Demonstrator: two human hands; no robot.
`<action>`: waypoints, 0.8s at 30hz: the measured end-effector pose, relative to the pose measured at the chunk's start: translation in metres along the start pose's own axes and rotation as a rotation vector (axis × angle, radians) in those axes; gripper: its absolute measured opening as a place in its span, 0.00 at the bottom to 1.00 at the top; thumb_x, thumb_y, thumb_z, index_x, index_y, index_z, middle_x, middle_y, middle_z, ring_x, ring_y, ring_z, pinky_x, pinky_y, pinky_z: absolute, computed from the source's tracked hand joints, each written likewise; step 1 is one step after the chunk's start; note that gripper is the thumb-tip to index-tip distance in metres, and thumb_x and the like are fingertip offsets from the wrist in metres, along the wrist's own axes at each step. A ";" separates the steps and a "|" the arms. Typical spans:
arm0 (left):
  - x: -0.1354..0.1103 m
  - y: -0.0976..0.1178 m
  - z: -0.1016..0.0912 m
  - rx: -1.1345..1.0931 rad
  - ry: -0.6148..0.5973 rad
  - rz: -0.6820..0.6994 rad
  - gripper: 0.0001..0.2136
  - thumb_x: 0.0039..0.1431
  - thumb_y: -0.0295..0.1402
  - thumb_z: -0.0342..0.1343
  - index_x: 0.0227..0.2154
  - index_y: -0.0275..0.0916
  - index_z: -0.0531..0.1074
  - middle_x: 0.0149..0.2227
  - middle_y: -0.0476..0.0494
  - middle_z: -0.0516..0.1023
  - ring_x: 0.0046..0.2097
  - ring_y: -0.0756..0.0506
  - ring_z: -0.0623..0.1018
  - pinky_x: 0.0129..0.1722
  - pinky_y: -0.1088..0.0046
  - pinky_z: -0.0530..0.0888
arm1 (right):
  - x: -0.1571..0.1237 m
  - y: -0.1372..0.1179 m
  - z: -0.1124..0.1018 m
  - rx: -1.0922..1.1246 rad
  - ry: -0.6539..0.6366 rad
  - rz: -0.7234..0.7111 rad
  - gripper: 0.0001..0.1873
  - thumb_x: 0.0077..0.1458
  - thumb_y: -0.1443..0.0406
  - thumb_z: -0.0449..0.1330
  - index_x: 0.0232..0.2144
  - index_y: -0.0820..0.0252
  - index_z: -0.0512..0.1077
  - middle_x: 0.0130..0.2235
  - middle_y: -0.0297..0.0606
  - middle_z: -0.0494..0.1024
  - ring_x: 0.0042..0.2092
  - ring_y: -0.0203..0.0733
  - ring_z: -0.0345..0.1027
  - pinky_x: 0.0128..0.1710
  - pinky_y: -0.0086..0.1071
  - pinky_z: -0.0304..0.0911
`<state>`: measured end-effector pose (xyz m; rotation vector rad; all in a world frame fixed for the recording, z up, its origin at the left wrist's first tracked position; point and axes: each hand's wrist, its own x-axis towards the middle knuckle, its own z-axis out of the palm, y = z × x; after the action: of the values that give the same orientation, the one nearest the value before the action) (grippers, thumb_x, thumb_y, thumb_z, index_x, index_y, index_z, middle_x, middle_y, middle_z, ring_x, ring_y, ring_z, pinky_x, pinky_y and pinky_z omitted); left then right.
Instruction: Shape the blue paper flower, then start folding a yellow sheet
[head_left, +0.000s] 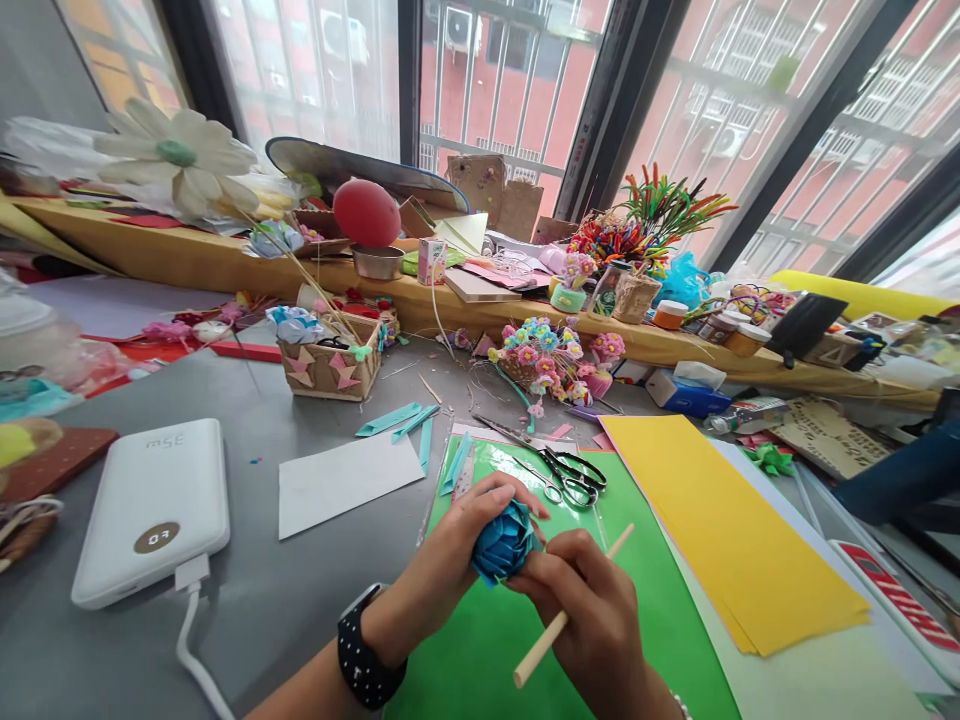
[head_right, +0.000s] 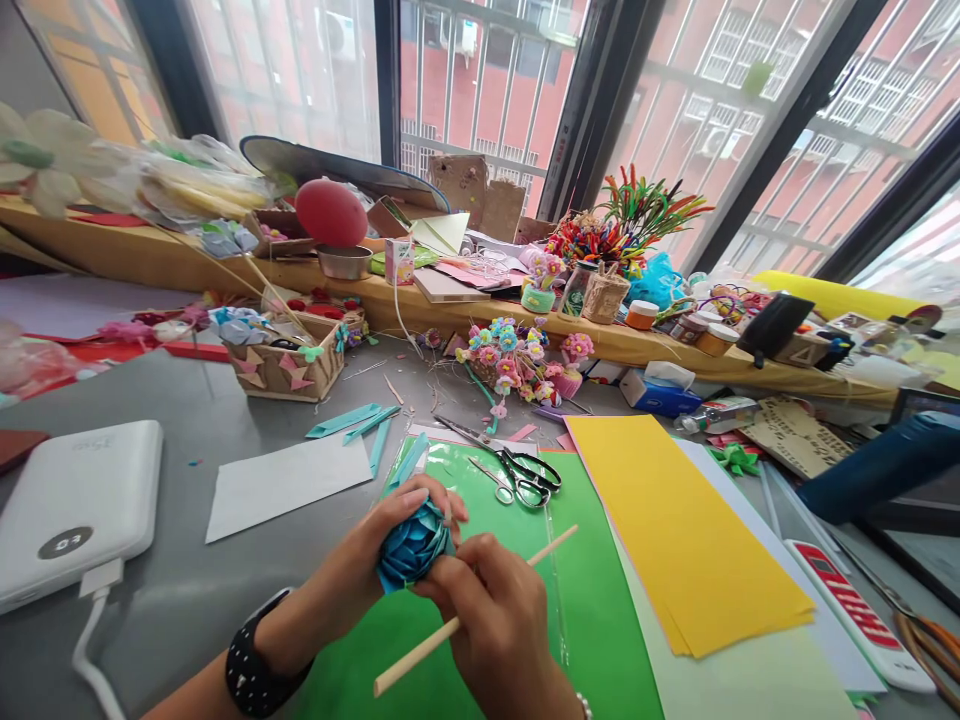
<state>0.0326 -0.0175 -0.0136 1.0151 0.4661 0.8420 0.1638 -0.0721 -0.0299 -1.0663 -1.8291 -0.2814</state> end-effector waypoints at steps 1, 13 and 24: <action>0.000 0.000 -0.002 0.033 0.022 -0.006 0.17 0.57 0.48 0.45 0.34 0.39 0.68 0.33 0.47 0.70 0.35 0.48 0.71 0.36 0.73 0.68 | 0.001 0.001 -0.001 0.001 0.001 -0.004 0.12 0.57 0.64 0.54 0.25 0.60 0.72 0.21 0.34 0.67 0.21 0.33 0.63 0.20 0.24 0.60; -0.007 0.016 -0.020 0.781 -0.176 0.211 0.32 0.44 0.35 0.64 0.52 0.47 0.55 0.52 0.42 0.59 0.48 0.42 0.67 0.45 0.69 0.68 | 0.000 0.014 -0.006 -0.001 -0.069 0.003 0.07 0.57 0.67 0.53 0.29 0.60 0.70 0.26 0.36 0.67 0.24 0.34 0.63 0.22 0.26 0.60; -0.005 0.018 -0.020 0.559 -0.260 0.298 0.32 0.46 0.26 0.63 0.52 0.49 0.55 0.56 0.43 0.58 0.56 0.41 0.62 0.53 0.67 0.64 | 0.008 0.023 -0.021 0.245 -0.132 0.203 0.32 0.44 0.49 0.60 0.49 0.55 0.60 0.31 0.32 0.62 0.22 0.31 0.52 0.17 0.25 0.55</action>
<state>0.0085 -0.0058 -0.0073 1.7198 0.3356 0.8441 0.1938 -0.0663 -0.0180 -1.1061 -1.7988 0.1343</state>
